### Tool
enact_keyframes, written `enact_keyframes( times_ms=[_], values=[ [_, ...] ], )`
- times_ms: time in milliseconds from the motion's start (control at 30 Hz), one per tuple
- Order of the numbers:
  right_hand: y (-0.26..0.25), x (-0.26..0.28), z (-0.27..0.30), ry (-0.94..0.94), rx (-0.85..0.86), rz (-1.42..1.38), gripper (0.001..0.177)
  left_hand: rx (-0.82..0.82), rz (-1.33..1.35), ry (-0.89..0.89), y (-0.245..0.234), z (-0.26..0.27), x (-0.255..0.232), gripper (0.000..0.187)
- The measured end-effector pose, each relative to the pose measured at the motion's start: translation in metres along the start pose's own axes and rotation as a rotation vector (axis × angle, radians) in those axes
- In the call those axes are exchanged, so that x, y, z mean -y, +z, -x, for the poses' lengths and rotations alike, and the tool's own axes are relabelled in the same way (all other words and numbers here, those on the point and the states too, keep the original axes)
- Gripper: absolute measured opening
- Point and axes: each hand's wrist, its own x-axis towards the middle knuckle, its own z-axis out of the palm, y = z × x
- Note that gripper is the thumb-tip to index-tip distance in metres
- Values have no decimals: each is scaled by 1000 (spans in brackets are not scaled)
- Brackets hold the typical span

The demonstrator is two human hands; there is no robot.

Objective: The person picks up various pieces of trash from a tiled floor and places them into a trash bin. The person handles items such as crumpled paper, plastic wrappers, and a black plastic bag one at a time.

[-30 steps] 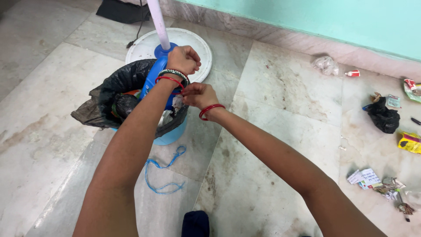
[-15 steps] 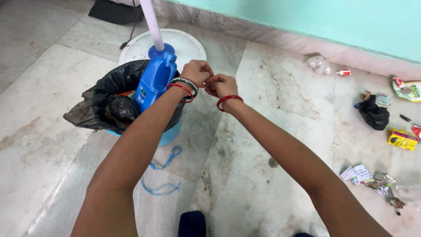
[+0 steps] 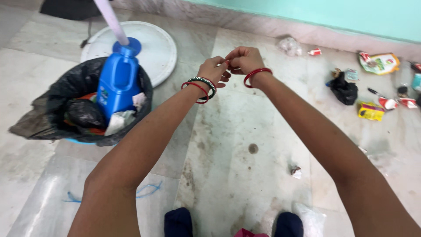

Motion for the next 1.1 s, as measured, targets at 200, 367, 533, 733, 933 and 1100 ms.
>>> enact_keyframes(
  times_ms=[200,367,533,733,933,1100],
  values=[
    [-81,-1,32,84,-37,83,15,37,-93,36,86,-18,-4,20],
    [-153,-31,51,174,-46,135,10,108,-112,53,167,-43,20,20],
    [-219,-83,67,312,-87,174,12,172,-121,24,249,-72,67,22],
    [-285,-151,73,367,-119,319,19,201,-25,0,334,-97,147,25],
    [-328,-224,74,541,-218,516,15,212,-315,161,373,-100,229,20],
    [-365,-302,78,630,-305,706,16,268,-415,152,372,-94,280,17]
  ],
)
